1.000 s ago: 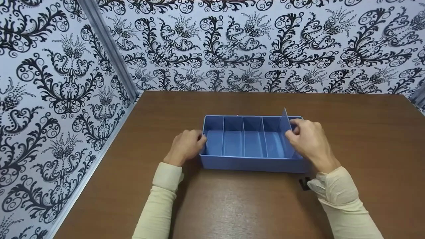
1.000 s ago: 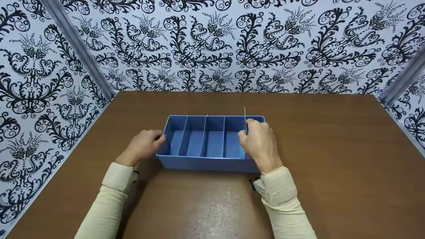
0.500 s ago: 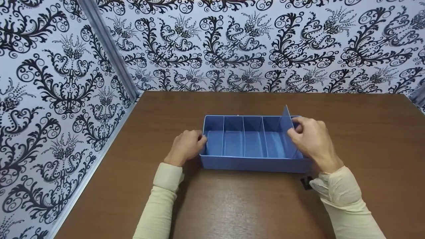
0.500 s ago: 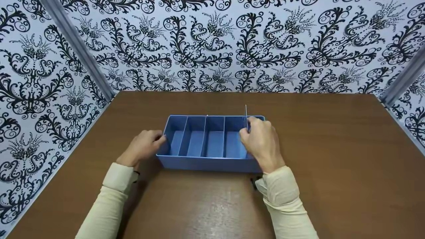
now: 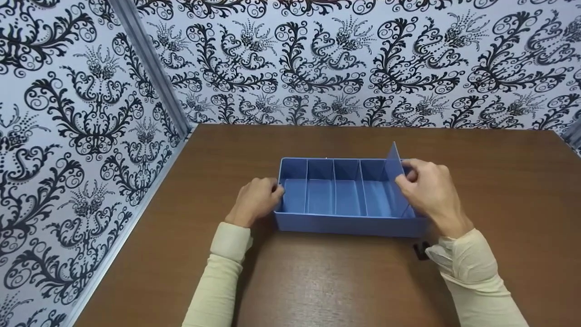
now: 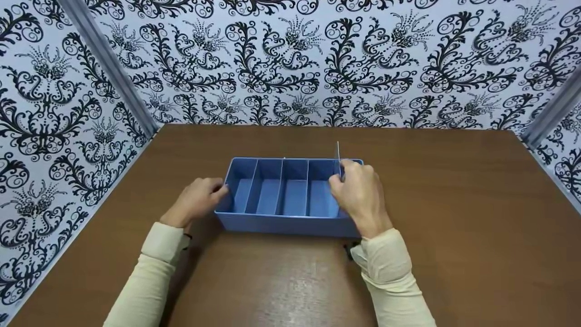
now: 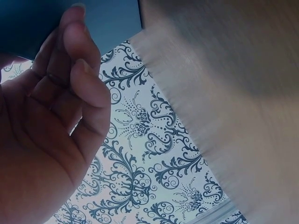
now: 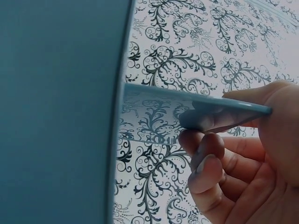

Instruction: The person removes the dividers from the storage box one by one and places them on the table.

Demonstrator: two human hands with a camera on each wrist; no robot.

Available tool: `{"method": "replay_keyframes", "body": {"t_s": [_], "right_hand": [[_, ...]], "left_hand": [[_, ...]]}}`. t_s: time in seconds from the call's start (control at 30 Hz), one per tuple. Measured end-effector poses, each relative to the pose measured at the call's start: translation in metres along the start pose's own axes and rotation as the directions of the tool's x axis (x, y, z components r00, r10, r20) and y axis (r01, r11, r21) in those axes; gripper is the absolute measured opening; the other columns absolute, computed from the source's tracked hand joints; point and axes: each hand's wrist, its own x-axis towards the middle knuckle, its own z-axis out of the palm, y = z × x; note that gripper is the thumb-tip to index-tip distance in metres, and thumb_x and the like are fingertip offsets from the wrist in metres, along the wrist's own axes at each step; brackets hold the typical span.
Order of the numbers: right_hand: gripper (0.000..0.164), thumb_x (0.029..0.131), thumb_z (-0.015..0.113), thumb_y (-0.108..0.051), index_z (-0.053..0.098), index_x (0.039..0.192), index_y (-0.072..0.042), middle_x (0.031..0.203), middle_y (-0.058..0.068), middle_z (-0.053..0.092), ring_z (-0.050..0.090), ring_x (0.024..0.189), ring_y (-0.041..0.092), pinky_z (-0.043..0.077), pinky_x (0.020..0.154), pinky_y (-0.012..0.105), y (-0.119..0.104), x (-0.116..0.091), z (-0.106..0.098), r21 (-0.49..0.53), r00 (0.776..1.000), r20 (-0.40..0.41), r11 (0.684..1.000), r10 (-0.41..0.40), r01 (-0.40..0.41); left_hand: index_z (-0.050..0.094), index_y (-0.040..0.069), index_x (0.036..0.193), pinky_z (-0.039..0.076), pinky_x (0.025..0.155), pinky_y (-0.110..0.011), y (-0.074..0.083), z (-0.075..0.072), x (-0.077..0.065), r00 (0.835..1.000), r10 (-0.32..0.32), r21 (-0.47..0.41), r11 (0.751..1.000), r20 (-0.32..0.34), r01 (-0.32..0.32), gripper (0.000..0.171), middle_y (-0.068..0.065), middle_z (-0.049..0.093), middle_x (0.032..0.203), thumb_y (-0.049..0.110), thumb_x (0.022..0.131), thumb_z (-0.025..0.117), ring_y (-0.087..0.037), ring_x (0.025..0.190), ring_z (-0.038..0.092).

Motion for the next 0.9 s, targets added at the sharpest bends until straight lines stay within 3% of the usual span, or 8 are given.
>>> {"method": "replay_keyframes", "body": {"t_s": [0.67,0.9], "right_hand": [[0.034,0.085,0.060,-0.006,0.067,0.115,0.008,0.078,0.015,0.071,0.062,0.062,0.020,0.045,0.055,0.021,0.001,0.002,-0.013,0.027,1.000,-0.003,0.999,0.030,-0.030],[0.032,0.085,0.060,-0.007,0.069,0.114,0.004,0.076,0.012,0.071,0.058,0.060,0.011,0.041,0.055,0.016,0.007,0.001,-0.023,0.038,0.999,-0.026,0.998,0.043,-0.042]], "left_hand": [[0.066,0.009,0.091,0.042,0.062,-0.034,0.000,-0.002,-0.001,0.999,-0.029,-0.030,0.999,0.023,0.030,0.024,-0.003,0.053,0.069,0.027,0.100,0.053,-0.019,0.066,0.054],[0.065,0.010,0.086,0.041,0.062,-0.035,-0.001,0.000,0.000,1.000,0.017,-0.018,1.000,0.002,-0.017,0.024,-0.002,0.052,0.069,0.024,0.099,0.053,-0.019,0.066,0.053]]}}
